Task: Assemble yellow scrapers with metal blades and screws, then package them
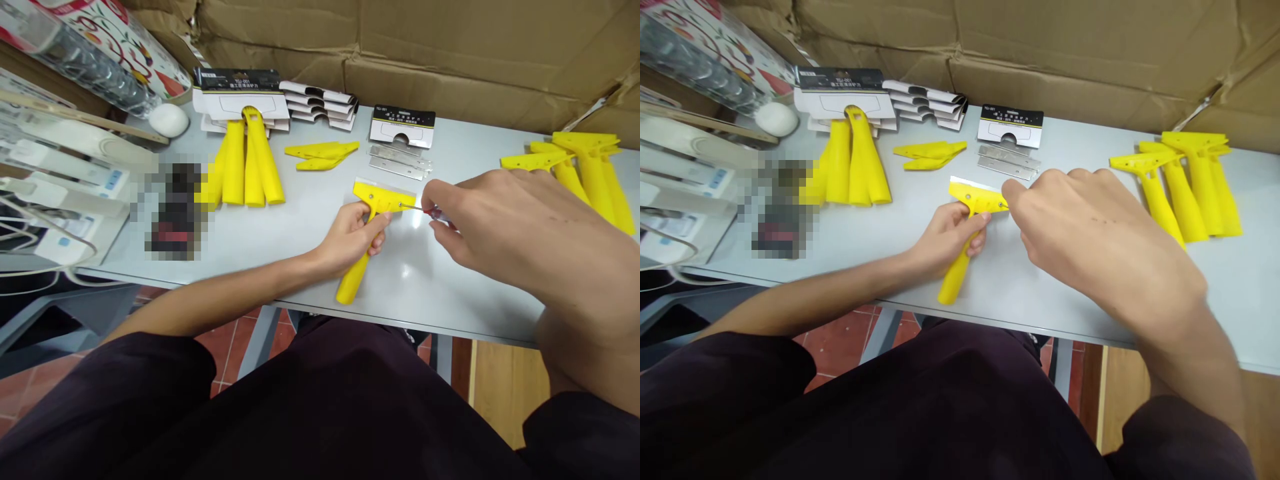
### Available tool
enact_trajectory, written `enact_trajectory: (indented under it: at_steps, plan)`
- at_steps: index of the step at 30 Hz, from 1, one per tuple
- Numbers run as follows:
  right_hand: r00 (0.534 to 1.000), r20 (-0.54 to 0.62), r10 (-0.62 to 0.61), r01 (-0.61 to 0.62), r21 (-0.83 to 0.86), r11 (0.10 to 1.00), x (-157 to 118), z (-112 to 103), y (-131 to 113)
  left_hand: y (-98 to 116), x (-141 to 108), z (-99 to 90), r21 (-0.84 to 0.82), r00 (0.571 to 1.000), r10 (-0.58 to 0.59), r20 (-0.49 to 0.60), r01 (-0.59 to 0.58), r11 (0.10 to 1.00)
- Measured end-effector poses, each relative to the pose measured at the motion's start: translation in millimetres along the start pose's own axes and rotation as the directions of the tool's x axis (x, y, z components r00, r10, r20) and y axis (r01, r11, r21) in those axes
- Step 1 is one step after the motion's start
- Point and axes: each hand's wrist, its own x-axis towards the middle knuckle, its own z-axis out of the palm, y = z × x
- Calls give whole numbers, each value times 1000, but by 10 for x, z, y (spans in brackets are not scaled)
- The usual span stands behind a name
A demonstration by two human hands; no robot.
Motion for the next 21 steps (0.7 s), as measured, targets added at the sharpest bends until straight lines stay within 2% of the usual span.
enact_trajectory:
  at_steps: [4,8,17,21]
  plan:
    - [999,21,26,-25,-66,997,26,-31,-67,-13,6,-4,-12,1000,3,-1,-3,1000]
    - [999,52,-14,19,-102,995,34,-42,-81,-6,4,2,-24,1000,6,7,-5,1000]
    - [999,41,-15,16,-33,999,12,1,-16,-4,6,-10,1,1000,17,15,-17,1000]
    - [998,-48,-26,29,53,998,-18,42,-3,-22,15,-24,28,999,24,28,-25,999]
